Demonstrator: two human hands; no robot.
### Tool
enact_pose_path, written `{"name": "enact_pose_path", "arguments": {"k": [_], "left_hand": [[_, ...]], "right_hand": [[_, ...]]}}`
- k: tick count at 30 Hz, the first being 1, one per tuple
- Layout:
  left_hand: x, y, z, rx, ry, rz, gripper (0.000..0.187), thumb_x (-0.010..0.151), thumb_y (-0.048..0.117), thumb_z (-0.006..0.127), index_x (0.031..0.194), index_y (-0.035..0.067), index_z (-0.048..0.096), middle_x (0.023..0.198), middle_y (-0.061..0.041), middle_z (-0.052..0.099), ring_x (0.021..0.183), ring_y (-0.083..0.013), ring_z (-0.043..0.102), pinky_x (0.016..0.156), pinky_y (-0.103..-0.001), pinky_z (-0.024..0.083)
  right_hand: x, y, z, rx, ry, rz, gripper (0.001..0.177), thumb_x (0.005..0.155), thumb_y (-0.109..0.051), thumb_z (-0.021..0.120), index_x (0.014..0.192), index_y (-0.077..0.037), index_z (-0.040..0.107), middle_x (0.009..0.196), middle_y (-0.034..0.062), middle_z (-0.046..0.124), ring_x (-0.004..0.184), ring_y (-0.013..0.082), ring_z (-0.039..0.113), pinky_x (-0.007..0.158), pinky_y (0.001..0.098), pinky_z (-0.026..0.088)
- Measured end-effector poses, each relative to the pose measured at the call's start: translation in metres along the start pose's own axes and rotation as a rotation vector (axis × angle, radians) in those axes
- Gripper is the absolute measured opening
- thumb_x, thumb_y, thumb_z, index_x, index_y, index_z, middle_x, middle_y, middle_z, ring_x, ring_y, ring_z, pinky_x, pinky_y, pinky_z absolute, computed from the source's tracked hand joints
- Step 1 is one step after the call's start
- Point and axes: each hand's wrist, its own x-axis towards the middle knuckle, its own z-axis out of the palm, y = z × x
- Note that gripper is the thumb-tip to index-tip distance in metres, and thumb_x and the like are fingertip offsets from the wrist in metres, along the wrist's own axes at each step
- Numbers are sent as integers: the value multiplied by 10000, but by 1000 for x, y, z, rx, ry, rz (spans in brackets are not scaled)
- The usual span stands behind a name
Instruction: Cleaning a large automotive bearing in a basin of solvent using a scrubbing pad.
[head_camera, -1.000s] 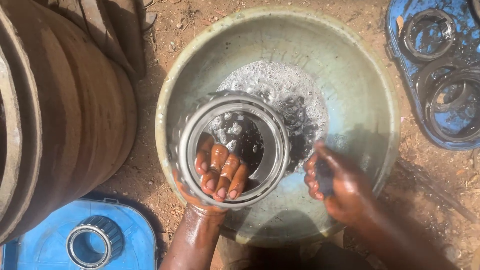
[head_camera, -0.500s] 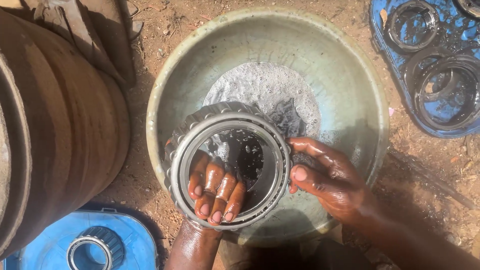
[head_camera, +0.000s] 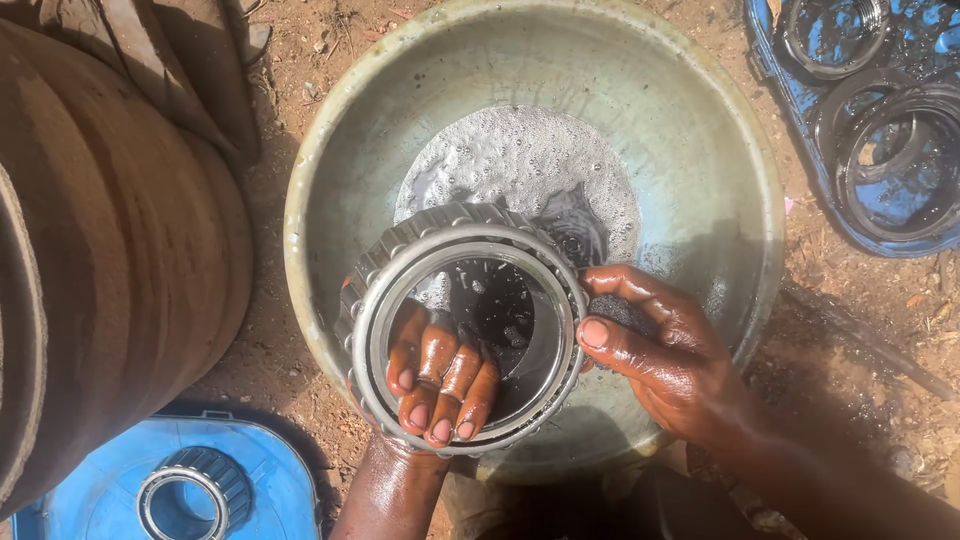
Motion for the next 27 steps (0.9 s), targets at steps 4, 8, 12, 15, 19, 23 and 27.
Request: {"name": "enact_pose_path", "arguments": {"k": [4,8,12,15,19,23,27], "left_hand": [[-1,-4,-7,-28,-20,-17,163,1029,125,607,894,40,644,705,-77,649,649,-219,677,620,-351,542],[0,-5,-6,-53,-33,-20,134,1013,107,623,899,40,647,702,-72,653,646,-219,676,612,-350,543],[2,-4,-5,-48,-55,-7,130,1018,95,623,906,36,652,692,-68,644,635,-215,671,611,-348,550],[9,-2,6,-46,-66,-5,210,1054,138,606,881,28,656,665,-73,633,606,-217,662,601,-351,550],[4,-5,13,-7,33,9,316,1098,197,578,845,26,658,639,-84,630,585,-228,663,597,-357,546],[-1,-5,-1,-75,-8,37,145,1012,90,597,890,31,647,658,-69,627,595,-215,661,594,-356,552],[4,-2,10,6,-30,-4,223,1044,162,590,879,30,663,666,-78,629,605,-221,656,615,-357,548]], "right_hand": [[-3,4,0,-84,161,14,425,864,-125,692,1255,3,586,1108,133,699,978,206,694,854,397,587],[-5,-1,0,-208,70,-63,348,932,-134,686,1234,31,637,1047,145,683,935,174,633,810,358,538],[-3,7,3,-127,34,-64,291,950,-113,694,1192,44,656,986,147,671,945,209,638,839,378,547],[9,16,-3,-144,44,-87,265,924,-111,687,1150,20,641,973,134,701,938,219,684,853,390,593],[4,12,-3,-13,32,-77,250,914,-64,678,1136,39,630,1020,167,693,982,235,682,886,409,579],[7,11,0,-22,50,-65,294,930,-84,674,1180,70,649,1015,211,709,971,238,668,890,372,548],[15,17,-11,-77,115,82,458,898,-142,712,1301,15,562,1111,215,626,976,240,633,801,425,517]]}}
